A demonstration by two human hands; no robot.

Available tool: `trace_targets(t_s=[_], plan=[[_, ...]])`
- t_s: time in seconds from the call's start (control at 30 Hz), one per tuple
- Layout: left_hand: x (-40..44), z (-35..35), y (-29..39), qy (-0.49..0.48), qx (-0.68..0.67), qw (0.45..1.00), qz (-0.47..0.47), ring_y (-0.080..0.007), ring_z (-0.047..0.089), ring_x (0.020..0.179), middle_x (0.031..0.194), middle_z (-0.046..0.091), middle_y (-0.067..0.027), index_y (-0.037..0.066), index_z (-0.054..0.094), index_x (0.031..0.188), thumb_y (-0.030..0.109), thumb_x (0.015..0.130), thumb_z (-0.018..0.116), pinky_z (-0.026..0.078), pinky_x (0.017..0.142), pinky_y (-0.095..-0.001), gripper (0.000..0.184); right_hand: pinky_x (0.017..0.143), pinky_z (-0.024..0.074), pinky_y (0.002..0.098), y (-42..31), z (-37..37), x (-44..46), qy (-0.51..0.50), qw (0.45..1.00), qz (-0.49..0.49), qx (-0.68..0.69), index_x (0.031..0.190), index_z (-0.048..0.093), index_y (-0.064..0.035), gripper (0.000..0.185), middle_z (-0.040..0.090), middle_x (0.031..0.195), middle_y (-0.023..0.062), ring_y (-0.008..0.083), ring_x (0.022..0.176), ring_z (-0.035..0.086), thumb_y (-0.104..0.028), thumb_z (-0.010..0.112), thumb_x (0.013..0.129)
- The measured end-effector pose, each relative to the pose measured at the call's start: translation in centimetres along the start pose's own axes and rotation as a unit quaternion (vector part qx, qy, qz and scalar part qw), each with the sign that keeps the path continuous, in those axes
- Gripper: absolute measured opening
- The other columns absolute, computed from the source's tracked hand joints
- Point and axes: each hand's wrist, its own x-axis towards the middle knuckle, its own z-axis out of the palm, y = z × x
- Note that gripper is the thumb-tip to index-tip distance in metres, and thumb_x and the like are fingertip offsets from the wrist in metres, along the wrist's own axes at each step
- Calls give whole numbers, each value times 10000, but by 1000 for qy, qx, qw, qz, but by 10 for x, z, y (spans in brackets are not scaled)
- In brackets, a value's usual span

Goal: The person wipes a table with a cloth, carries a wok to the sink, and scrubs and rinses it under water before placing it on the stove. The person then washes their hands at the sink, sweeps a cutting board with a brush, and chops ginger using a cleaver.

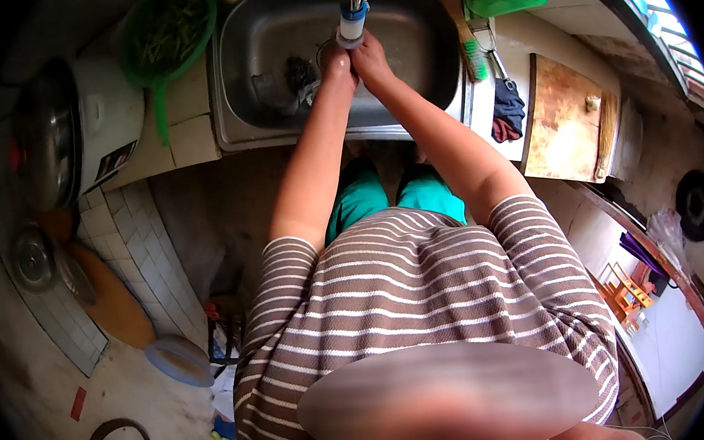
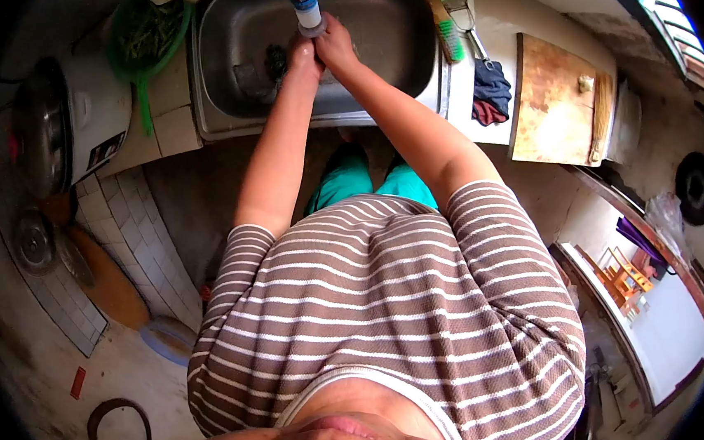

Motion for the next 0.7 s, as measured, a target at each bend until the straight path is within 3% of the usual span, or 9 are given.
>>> trace_targets(t_s=[0.17, 0.27, 0.33, 0.37, 0.4, 0.47, 0.5, 0.63, 0.7], plan=[[4, -8, 5, -38, -39, 998, -3, -195, 600, 923, 974, 628, -57, 61, 598, 972, 250, 898, 548, 487, 826, -345, 209, 800, 469, 417, -5, -5, 14, -68, 984, 42, -157, 1034, 606, -67, 318, 633, 1006, 210, 389, 979, 591, -295, 608, 812], [9, -13, -3, -98, -58, 993, -9, -191, 596, 930, 980, 623, -58, 68, 592, 982, 225, 899, 540, 486, 843, -349, 185, 793, 471, 414, 1, -13, 13, -48, 980, -108, -158, 1059, 595, -86, 294, 622, 1003, 208, 402, 968, 581, -273, 583, 832], [9, -11, -9, -122, -117, 985, -25, -203, 607, 929, 1005, 621, -68, 88, 577, 1066, 200, 857, 583, 517, 818, -362, 237, 784, 477, 387, 0, -26, 9, -83, 982, -146, -83, 1078, 583, -83, 280, 633, 990, 169, 341, 943, 612, -265, 557, 866], [4, -9, -7, -82, -75, 992, -54, -141, 585, 729, 818, 599, -15, 101, 589, 920, 195, 879, 527, 490, 627, -293, 120, 784, 480, 344, 1, -31, 9, -130, 990, -54, 8, 1089, 585, -54, 293, 648, 986, 120, 247, 913, 628, -272, 525, 902], [6, -12, -2, -83, -75, 992, -55, -141, 585, 729, 818, 599, -15, 101, 589, 920, 195, 879, 527, 490, 627, -293, 120, 784, 480, 344, 0, -41, 17, -129, 990, -54, 7, 1089, 585, -54, 293, 648, 986, 120, 247, 913, 628, -272, 525, 902], [21, -31, 0, -336, -101, 923, -161, -86, 445, 577, 686, 469, 21, 136, 516, 831, 231, 855, 562, 375, 495, -251, 108, 784, 481, 322, -17, -59, 42, -198, 975, 77, 71, 1114, 583, -25, 345, 643, 1011, 100, 183, 887, 620, -298, 517, 914], [18, -30, 1, -336, -100, 922, -162, -86, 445, 577, 686, 469, 21, 136, 516, 831, 231, 855, 562, 375, 495, -251, 108, 783, 485, 322, -38, -53, 46, -137, 958, 82, 239, 1118, 583, -15, 359, 644, 1003, 117, 191, 843, 623, -302, 511, 915], [4, -29, -4, -209, -36, 959, -186, -91, 333, 516, 626, 363, 21, 129, 440, 773, 197, 852, 550, 290, 476, -244, 152, 719, 478, 364, -106, -33, 89, -123, 936, 52, 325, 985, 586, -43, 284, 614, 975, 136, 210, 874, 584, -299, 545, 870], [-1, -38, -11, -185, -54, 962, -196, -110, 396, 566, 671, 429, 6, 111, 441, 794, 133, 863, 542, 329, 513, -259, 124, 560, 462, 354, -126, -21, 105, -127, 807, 171, 551, 944, 624, -73, 173, 655, 854, 60, 209, 703, 603, -161, 494, 870]])
